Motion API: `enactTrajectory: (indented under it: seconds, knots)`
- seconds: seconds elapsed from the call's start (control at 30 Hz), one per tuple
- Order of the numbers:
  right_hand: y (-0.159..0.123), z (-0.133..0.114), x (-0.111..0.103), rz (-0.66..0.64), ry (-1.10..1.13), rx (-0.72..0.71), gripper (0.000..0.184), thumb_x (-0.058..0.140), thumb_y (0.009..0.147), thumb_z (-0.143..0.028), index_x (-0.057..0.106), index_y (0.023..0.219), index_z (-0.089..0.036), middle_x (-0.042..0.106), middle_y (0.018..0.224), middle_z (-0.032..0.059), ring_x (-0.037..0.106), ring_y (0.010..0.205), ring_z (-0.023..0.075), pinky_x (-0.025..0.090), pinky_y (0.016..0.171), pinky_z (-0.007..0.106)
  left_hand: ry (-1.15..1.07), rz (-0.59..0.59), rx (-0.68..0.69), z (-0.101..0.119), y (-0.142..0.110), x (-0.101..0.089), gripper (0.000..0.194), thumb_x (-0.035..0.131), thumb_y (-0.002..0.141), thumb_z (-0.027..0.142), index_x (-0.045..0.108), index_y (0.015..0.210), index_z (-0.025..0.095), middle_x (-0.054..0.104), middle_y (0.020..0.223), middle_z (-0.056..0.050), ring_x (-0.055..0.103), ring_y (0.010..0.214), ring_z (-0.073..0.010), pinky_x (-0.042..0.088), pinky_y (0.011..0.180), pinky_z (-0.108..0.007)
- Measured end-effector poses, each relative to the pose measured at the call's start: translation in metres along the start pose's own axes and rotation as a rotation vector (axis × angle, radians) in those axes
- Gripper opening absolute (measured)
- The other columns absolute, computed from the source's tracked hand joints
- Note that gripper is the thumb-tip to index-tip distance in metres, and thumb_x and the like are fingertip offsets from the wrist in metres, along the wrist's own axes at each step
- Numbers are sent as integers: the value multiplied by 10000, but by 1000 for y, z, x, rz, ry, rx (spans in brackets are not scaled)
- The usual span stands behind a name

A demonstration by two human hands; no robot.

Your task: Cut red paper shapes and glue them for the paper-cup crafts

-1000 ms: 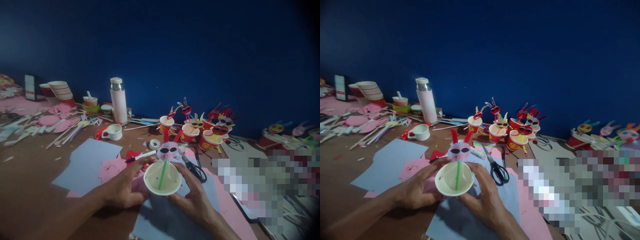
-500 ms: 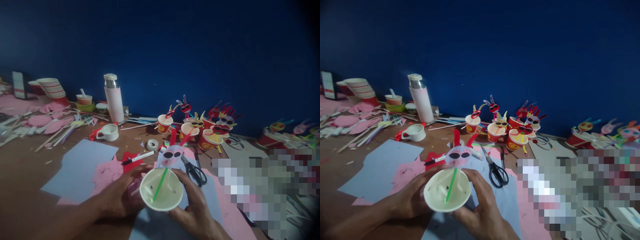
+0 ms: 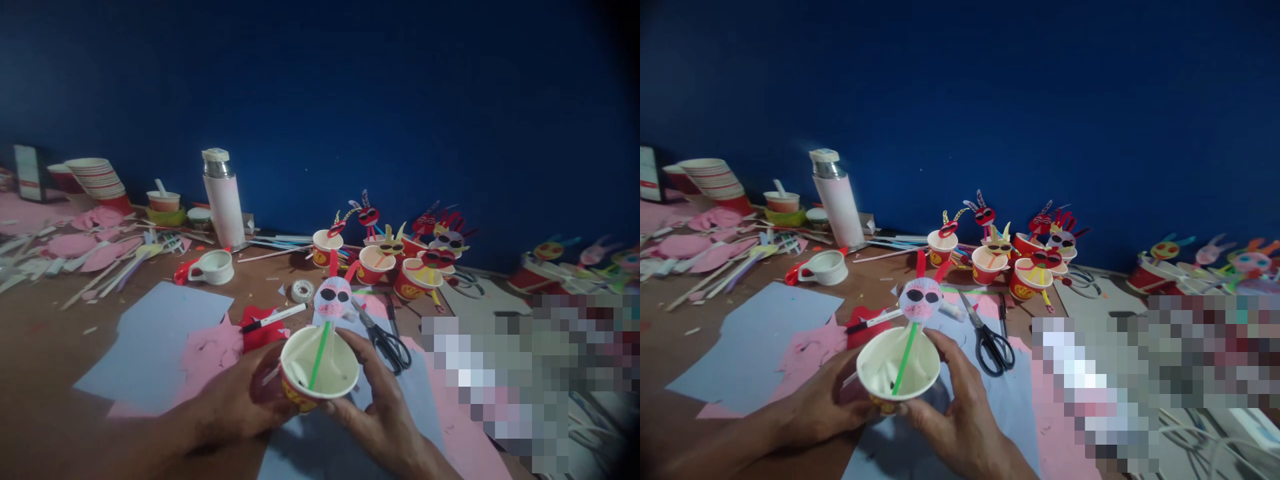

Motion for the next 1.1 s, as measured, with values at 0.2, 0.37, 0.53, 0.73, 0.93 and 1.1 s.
enactTrajectory:
  seconds: [0.2,0.37,0.53,0.73,0.93,1.1]
  knots:
    - [1,4,1,-9,19,17,635,675,757,-422,370,1292,-268,562,1236,71,545,1126,232,452,922,277,0,-31,-97,8,2,0,580,687,712,333,489,1251,251,556,1272,-77,511,1155,-306,421,969,-424]
    - [-5,19,4,-37,70,92,675,595,771,-551,333,1325,-266,523,1282,85,513,1159,260,420,964,339,-18,15,-159,2,0,-3,615,660,685,310,488,1272,239,586,1237,-73,553,1095,-311,459,907,-408]
    - [-6,27,4,-47,106,140,706,563,776,-583,306,1350,-262,494,1309,90,484,1180,282,412,963,364,38,96,-233,-8,-2,-6,585,606,646,231,538,1225,177,664,1102,-80,616,955,-298,498,806,-368]
    - [0,21,3,-28,134,86,617,567,793,-542,349,1319,-304,572,1199,35,557,1033,227,449,869,302,-123,104,-145,-5,3,-8,551,652,698,347,545,1207,167,654,1123,-95,605,987,-293,485,840,-387]
    - [-1,29,7,-12,144,132,705,601,744,-581,353,1327,-271,532,1276,56,517,1122,254,440,899,307,-217,30,-84,3,4,-5,624,710,708,277,475,1281,203,558,1272,-100,526,1133,-282,429,940,-395]
    - [1,23,10,-3,158,155,723,658,703,-559,380,1291,-243,550,1277,66,523,1160,239,439,943,285,-239,13,-5,-2,6,4,659,715,714,244,427,1306,271,502,1330,-61,514,1153,-242,421,962,-379]
Point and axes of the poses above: each hand's wrist, its own y-axis towards the middle knuckle, its own x-axis out of the palm, z = x × y, the point moved 6 cm from there along y, towards the middle knuckle
